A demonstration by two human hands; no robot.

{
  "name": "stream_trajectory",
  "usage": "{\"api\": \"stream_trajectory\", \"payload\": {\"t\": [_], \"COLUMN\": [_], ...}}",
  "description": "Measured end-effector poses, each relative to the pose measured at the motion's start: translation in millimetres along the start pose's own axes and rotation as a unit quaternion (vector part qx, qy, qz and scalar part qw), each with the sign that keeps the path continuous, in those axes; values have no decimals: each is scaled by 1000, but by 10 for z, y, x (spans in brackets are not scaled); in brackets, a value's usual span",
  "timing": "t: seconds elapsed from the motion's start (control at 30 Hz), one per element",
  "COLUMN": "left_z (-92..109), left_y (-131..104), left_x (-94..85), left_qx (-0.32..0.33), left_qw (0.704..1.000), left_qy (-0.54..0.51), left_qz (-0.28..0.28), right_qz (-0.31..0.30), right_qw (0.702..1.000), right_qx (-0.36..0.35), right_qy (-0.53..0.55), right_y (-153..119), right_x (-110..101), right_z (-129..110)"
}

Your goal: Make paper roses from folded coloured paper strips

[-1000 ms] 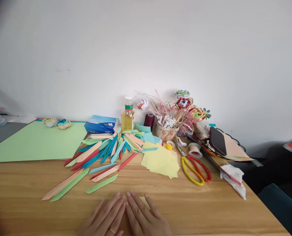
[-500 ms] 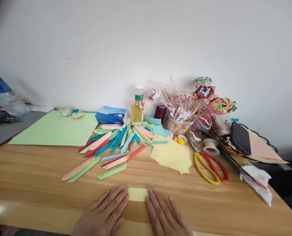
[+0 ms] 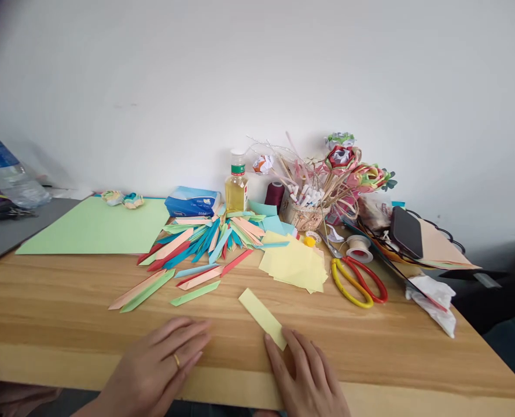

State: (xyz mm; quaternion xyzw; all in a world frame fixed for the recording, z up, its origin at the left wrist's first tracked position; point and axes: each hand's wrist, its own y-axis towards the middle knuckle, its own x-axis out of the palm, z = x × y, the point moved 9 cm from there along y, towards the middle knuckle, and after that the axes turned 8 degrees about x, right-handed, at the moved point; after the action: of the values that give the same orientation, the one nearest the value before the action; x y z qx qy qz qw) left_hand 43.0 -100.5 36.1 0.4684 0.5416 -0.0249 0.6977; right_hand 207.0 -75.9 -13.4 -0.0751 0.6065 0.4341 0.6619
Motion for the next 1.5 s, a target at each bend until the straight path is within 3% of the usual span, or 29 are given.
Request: {"api": "stream_trajectory", "payload": {"t": [0.13,0.27,0.37,0.57,0.77,1.03,1.2,1.33,1.5], "left_z": [117,-4,-84,-117,-52,-167,-341,-215,-238], "left_y": [315,484,513,557,463,473,552,476,354], "left_x": [336,687,834,832,819,841,780,644,695], "left_qx": [39,-12,-23,39,114,121,21,121,158], "left_qw": [987,971,952,962,978,980,986,987,982], "left_qy": [-100,-107,-158,-165,-93,-95,-134,-95,-71], "left_qz": [-118,-214,-262,-216,-151,-129,-93,-37,-77], "right_qz": [6,-8,-24,-37,-60,-50,-10,-16,-11], "right_qw": [997,983,971,963,961,964,968,963,973], "right_qx": [7,76,109,114,44,-75,-129,-114,-123], "right_qy": [72,167,211,243,268,252,214,244,197], "right_y": [106,123,85,98,309,475,617,647,720], "right_x": [-55,-116,-119,-31,-26,-52,-155,-70,-84], "right_z": [-61,104,235,293,122,19,-53,-77,-117]}}
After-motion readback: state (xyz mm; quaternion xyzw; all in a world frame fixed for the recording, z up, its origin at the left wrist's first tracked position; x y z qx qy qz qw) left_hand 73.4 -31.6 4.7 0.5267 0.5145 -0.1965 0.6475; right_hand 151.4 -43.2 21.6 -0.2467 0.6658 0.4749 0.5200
